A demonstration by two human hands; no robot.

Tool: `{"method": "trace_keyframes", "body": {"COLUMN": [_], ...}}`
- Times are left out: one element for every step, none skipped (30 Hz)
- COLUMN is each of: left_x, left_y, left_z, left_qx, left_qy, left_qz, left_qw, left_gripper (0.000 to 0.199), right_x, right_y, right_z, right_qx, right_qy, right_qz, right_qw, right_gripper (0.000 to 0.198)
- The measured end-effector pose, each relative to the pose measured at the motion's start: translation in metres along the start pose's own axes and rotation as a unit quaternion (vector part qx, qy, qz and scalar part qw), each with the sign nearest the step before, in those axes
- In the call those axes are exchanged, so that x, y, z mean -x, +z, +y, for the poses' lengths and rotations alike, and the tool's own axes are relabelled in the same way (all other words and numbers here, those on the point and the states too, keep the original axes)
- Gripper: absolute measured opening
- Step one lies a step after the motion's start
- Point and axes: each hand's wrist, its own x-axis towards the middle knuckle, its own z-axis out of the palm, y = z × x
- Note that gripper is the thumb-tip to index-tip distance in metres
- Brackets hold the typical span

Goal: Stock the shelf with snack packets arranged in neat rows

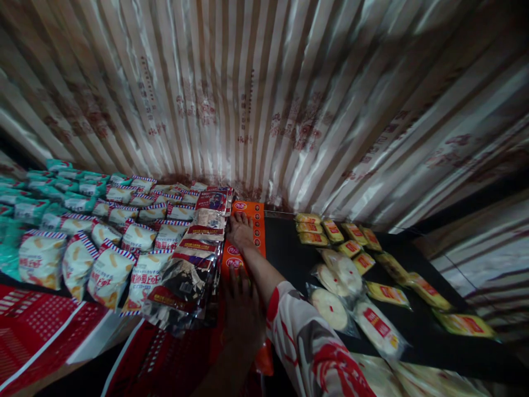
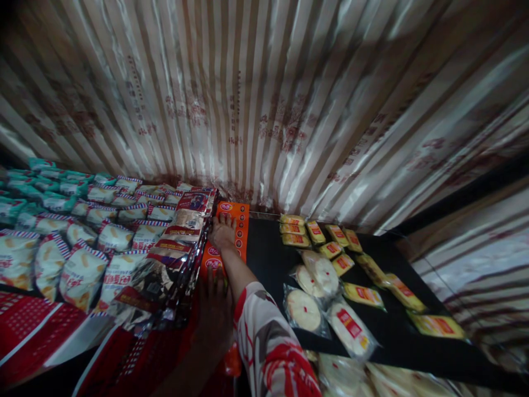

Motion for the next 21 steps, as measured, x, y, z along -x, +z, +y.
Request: {"method": "trace_keyframes", "body": {"left_x": [0.000, -0.001, -0.001, -0.001, -0.001, -0.002, -0.002, -0.002, -0.003, -0.003, -0.003, -0.003, -0.003, -0.003, -0.002, -0.002, -0.001, -0.001, 0.000, 0.000, 0.000], "left_y": [-0.001, -0.002, -0.003, -0.004, -0.005, -0.007, -0.008, -0.009, -0.009, -0.010, -0.010, -0.010, -0.010, -0.010, -0.010, -0.010, -0.010, -0.010, -0.011, -0.011, -0.012], "left_z": [0.000, 0.000, 0.000, -0.001, -0.001, -0.001, -0.001, -0.002, -0.002, -0.002, -0.002, -0.002, -0.003, -0.003, -0.003, -0.003, -0.003, -0.003, -0.003, -0.003, -0.003], "left_qx": [-0.003, -0.005, -0.008, -0.008, -0.007, -0.005, -0.002, 0.000, 0.000, -0.002, -0.005, -0.007, -0.008, -0.006, -0.003, 0.000, 0.004, 0.009, 0.015, 0.023, 0.030], "left_qy": [0.001, 0.001, 0.001, 0.000, 0.002, 0.006, 0.009, 0.011, 0.011, 0.007, 0.001, -0.004, -0.007, -0.008, -0.007, -0.006, -0.006, -0.006, -0.008, -0.011, -0.013], "left_qz": [-0.001, -0.003, -0.005, -0.008, -0.011, -0.014, -0.017, -0.019, -0.022, -0.024, -0.026, -0.026, -0.024, -0.022, -0.019, -0.016, -0.014, -0.014, -0.015, -0.015, -0.015], "left_qw": [1.000, 1.000, 1.000, 1.000, 1.000, 1.000, 1.000, 1.000, 1.000, 1.000, 1.000, 1.000, 1.000, 1.000, 1.000, 1.000, 1.000, 1.000, 1.000, 1.000, 0.999], "left_gripper": [0.055, 0.054, 0.053, 0.054, 0.055, 0.057, 0.059, 0.060, 0.060, 0.059, 0.058, 0.057, 0.056, 0.057, 0.058, 0.059, 0.059, 0.060, 0.060, 0.060, 0.060], "right_x": [0.000, 0.000, -0.001, -0.001, -0.001, -0.001, -0.002, -0.002, -0.003, -0.003, -0.003, -0.003, -0.003, -0.003, -0.003, -0.003, -0.004, -0.004, -0.004, -0.005, -0.006], "right_y": [0.000, 0.000, -0.001, -0.001, -0.002, -0.003, -0.003, -0.003, -0.003, -0.003, -0.003, -0.003, -0.004, -0.004, -0.005, -0.006, -0.006, -0.007, -0.008, -0.008, -0.008], "right_z": [-0.001, -0.001, -0.002, -0.003, -0.004, -0.005, -0.005, -0.006, -0.006, -0.007, -0.007, -0.007, -0.007, -0.006, -0.006, -0.005, -0.004, -0.002, 0.000, 0.002, 0.005], "right_qx": [-0.001, -0.002, -0.004, -0.007, -0.011, -0.016, -0.021, -0.025, -0.029, -0.032, -0.035, -0.036, -0.037, -0.038, -0.038, -0.038, -0.036, -0.033, -0.031, -0.030, -0.031], "right_qy": [0.002, 0.002, 0.003, 0.002, 0.002, 0.003, 0.007, 0.012, 0.017, 0.021, 0.022, 0.021, 0.019, 0.017, 0.014, 0.010, 0.003, -0.005, -0.013, -0.020, -0.025], "right_qz": [-0.001, -0.004, -0.006, -0.007, -0.007, -0.007, -0.007, -0.006, -0.006, -0.006, -0.007, -0.008, -0.009, -0.010, -0.012, -0.015, -0.021, -0.029, -0.039, -0.047, -0.054], "right_qw": [1.000, 1.000, 1.000, 1.000, 1.000, 1.000, 1.000, 1.000, 0.999, 0.999, 0.999, 0.999, 0.999, 0.999, 0.999, 0.999, 0.999, 0.999, 0.999, 0.998, 0.998], "right_gripper": [0.044, 0.045, 0.046, 0.047, 0.048, 0.048, 0.047, 0.047, 0.046, 0.045, 0.044, 0.044, 0.044, 0.043, 0.043, 0.043, 0.043, 0.044, 0.045, 0.045, 0.045]}}
